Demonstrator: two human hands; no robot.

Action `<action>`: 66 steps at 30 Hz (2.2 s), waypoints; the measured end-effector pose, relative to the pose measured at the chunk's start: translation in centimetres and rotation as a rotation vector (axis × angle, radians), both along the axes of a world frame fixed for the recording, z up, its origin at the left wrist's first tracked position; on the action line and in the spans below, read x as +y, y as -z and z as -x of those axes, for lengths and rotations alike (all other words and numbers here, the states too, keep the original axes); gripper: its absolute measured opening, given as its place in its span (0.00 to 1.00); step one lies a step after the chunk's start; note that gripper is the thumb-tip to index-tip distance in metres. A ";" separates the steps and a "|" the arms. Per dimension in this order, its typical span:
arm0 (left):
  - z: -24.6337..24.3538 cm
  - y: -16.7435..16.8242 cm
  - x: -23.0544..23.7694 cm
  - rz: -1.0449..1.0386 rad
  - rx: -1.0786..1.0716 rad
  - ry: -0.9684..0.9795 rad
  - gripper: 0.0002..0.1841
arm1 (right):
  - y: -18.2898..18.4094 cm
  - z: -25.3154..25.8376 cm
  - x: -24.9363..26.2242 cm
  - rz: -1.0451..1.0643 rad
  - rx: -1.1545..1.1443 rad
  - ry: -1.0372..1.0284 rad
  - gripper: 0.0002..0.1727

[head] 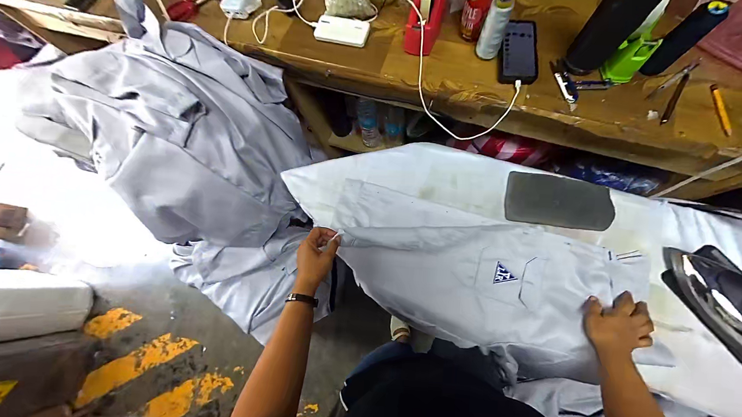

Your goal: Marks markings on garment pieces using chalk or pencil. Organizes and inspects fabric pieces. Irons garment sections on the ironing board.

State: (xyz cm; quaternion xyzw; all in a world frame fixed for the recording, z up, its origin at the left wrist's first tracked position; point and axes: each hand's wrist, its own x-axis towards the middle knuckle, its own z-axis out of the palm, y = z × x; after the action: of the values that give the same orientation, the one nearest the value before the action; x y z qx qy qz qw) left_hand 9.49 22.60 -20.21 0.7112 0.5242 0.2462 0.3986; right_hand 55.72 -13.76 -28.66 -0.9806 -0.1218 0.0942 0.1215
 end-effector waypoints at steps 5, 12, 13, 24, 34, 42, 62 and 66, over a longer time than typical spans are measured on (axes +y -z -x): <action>-1.2 -1.8 3.6 0.017 0.110 0.130 0.17 | -2.4 0.8 0.1 -0.001 0.027 -0.031 0.43; -7.2 2.4 12.2 -0.012 0.284 -0.015 0.22 | -2.7 1.0 0.0 -0.015 0.059 -0.044 0.36; -7.8 3.0 12.4 -0.020 0.335 -0.067 0.22 | -2.3 1.0 -0.1 -0.008 0.049 -0.046 0.36; -19.1 5.6 -0.9 -0.457 0.238 0.622 0.21 | -7.1 -5.5 9.5 -0.360 -0.100 -0.137 0.24; -24.8 8.9 -9.0 -0.330 0.202 0.776 0.20 | -12.2 -27.0 26.1 -0.301 -0.110 0.071 0.27; -25.4 9.3 -9.2 -0.364 0.259 0.728 0.21 | -12.9 -33.3 26.0 -0.069 -0.079 0.034 0.24; -32.6 9.7 -5.4 -0.515 0.166 1.809 0.34 | -4.4 12.5 9.4 -1.287 -0.047 0.833 0.01; -32.5 9.6 -5.7 -0.573 0.188 1.822 0.34 | -3.0 14.2 10.9 -1.339 -0.195 0.931 0.03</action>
State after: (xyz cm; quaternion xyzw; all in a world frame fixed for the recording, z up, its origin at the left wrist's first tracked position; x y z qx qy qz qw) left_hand 42.01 16.88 -29.83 0.9329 -0.2802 -0.0972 0.2043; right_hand 41.52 -2.89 -25.62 -0.6543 0.2570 -0.1440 0.6965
